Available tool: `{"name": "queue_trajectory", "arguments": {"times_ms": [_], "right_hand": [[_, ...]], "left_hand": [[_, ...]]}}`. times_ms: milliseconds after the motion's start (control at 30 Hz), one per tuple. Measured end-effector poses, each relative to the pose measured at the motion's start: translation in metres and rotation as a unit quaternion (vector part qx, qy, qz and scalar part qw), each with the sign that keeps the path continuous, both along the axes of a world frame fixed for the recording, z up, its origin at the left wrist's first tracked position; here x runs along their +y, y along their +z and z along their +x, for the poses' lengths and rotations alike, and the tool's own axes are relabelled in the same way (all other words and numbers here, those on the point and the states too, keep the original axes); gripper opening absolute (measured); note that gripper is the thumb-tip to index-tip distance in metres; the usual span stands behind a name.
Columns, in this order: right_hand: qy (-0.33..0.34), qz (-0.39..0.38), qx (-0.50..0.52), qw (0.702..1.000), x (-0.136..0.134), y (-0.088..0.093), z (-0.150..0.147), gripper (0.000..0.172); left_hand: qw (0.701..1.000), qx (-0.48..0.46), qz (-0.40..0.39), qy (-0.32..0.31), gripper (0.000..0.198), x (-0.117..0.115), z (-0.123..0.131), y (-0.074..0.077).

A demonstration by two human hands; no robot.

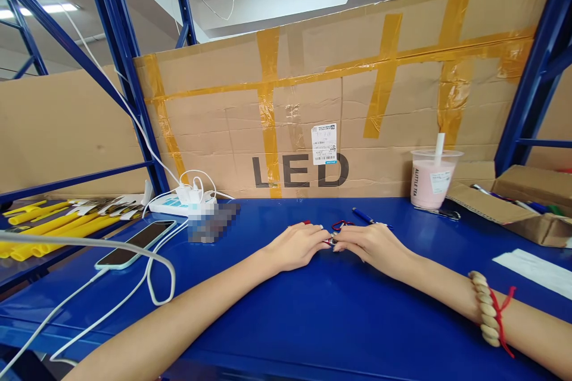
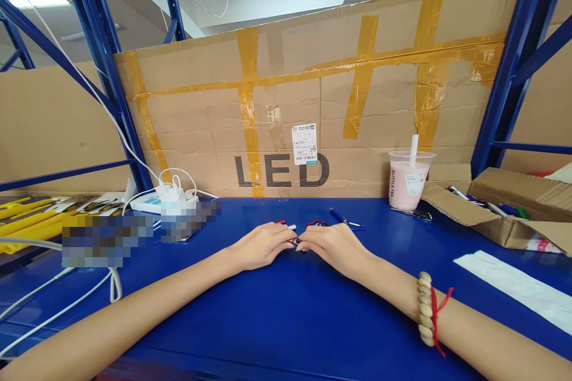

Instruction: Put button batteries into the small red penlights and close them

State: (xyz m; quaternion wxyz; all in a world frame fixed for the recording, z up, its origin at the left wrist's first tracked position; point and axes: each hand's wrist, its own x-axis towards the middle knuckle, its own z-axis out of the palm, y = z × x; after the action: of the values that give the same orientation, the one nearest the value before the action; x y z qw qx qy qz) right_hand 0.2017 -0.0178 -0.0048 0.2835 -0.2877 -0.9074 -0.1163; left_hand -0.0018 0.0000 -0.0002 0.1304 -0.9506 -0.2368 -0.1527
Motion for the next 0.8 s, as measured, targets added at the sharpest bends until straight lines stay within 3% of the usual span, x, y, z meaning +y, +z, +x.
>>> {"name": "queue_trajectory", "arguments": {"times_ms": [500, 700, 800], "right_hand": [[0.024, -0.049, -0.030, 0.998, -0.012, 0.003, -0.004, 0.034], [-0.007, -0.140, -0.008, 0.990, -0.018, 0.004, -0.012, 0.038], [-0.027, -0.225, 0.030, 0.974, -0.017, 0.003, -0.013, 0.040]], "left_hand": [[0.992, 0.001, 0.098, -0.077, 0.030, 0.004, -0.002, -0.008], [0.990, -0.011, 0.119, -0.079, 0.031, 0.005, -0.003, -0.009], [0.988, -0.025, 0.132, -0.078, 0.033, 0.005, -0.003, -0.010]]}}
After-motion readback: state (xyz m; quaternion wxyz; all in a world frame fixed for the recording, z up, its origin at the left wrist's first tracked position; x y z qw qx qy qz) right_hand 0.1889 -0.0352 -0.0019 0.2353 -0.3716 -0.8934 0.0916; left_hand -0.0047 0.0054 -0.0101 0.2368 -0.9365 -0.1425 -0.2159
